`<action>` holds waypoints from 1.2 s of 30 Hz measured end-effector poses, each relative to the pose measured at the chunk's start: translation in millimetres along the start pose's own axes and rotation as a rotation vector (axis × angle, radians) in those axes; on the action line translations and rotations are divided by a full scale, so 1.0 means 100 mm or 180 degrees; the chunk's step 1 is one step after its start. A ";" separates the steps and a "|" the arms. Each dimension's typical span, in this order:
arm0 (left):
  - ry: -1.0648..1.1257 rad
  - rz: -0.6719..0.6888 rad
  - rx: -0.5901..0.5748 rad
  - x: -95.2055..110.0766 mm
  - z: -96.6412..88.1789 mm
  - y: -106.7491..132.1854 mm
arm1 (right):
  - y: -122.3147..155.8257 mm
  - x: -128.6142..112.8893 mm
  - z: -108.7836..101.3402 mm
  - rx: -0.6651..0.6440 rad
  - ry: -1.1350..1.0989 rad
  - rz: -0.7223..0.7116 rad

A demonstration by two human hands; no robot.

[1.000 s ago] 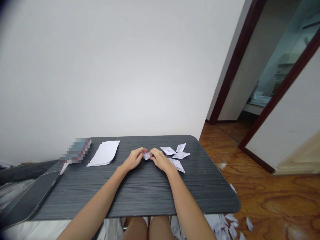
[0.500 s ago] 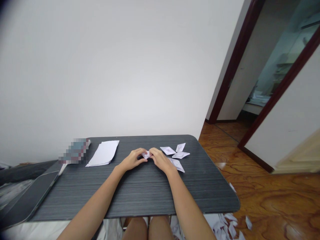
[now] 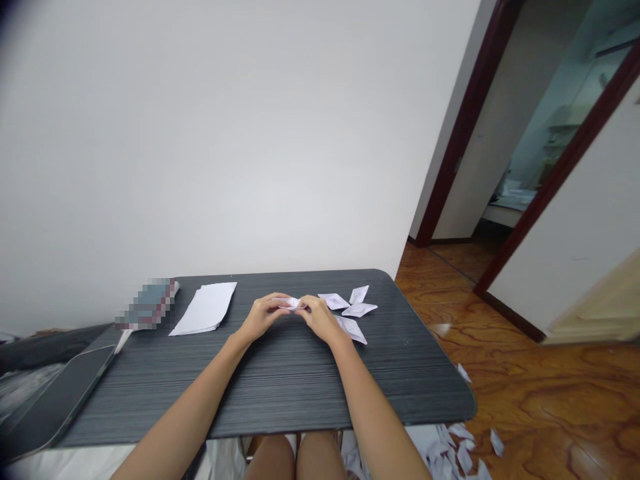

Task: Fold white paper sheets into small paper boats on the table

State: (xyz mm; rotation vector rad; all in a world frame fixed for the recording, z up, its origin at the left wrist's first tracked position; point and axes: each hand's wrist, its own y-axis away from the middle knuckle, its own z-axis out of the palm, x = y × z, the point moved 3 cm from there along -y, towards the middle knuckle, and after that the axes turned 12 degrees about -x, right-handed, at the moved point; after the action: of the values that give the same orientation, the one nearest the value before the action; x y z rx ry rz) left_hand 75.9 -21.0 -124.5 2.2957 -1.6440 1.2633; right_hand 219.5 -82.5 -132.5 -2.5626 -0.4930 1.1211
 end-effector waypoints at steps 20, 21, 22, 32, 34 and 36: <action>0.0405 -0.0470 -0.0081 0.01 0.01 -0.03 | -0.05 0.09 0.07 -0.0169 -0.1805 0.0629; 0.0468 -0.0491 -0.0115 0.02 0.02 -0.03 | -0.05 0.08 0.06 -0.0178 -0.1747 0.0619; 0.0556 -0.0523 -0.0192 0.01 0.04 -0.03 | -0.05 0.08 0.06 -0.0169 -0.1690 0.0607; 0.1666 -0.0722 -0.0765 0.00 0.09 -0.03 | -0.04 0.09 0.04 -0.0488 -0.1890 0.0493; 0.1787 -0.0750 -0.0811 0.02 0.07 -0.04 | -0.03 0.11 0.03 -0.0532 -0.1973 0.0532; 0.1814 -0.0755 -0.0841 0.03 0.06 -0.04 | -0.03 0.13 0.04 -0.0568 -0.2012 0.0561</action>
State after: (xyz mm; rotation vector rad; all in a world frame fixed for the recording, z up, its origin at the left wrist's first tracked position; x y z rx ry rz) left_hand 83.2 -24.1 -125.0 1.6996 -1.2159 1.3734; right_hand 224.5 -73.6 -142.1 -2.3856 -0.5275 2.0488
